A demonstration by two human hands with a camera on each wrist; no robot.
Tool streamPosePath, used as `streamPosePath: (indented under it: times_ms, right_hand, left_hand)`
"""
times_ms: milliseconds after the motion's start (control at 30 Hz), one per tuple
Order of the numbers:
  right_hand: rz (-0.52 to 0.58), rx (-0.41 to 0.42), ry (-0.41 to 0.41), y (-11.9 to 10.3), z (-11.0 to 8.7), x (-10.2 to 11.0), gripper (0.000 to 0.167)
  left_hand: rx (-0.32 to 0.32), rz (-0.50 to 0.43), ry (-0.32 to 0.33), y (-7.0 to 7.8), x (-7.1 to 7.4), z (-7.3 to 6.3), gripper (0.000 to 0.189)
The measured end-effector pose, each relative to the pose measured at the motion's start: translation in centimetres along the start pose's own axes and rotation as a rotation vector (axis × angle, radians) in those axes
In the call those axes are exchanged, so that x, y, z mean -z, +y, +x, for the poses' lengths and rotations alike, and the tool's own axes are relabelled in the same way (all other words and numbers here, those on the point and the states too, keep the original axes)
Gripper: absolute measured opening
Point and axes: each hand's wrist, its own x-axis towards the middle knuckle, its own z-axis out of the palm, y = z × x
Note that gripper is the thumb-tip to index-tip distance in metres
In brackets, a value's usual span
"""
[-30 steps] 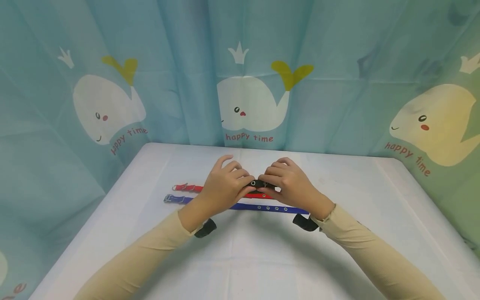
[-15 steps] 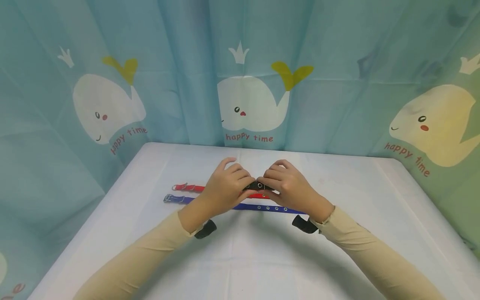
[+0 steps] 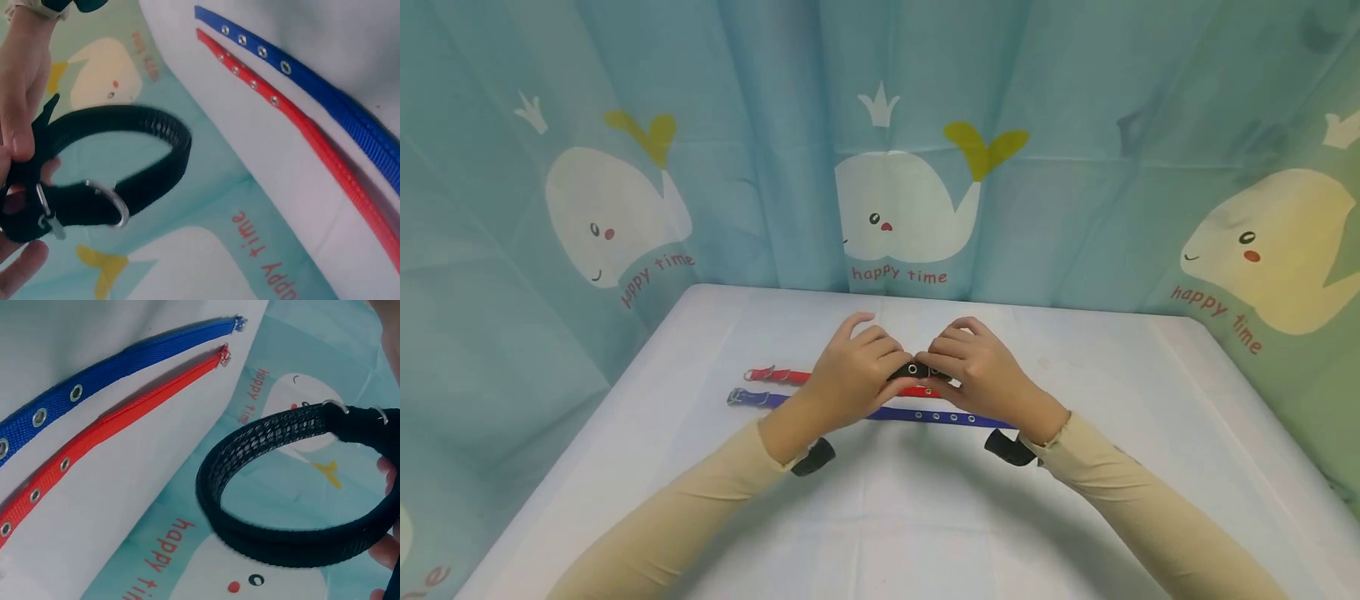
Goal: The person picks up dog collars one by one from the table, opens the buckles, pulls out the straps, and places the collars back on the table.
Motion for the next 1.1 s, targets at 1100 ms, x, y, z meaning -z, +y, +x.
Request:
streamPosePath:
  times_ms: [1100]
  right_hand:
    - [-0.031,-0.002,-0.028,-0.10,0.12,0.27,0.029]
  left_hand:
    - [-0.013,-0.012,0.014,-0.12,0.34,-0.07,0.025]
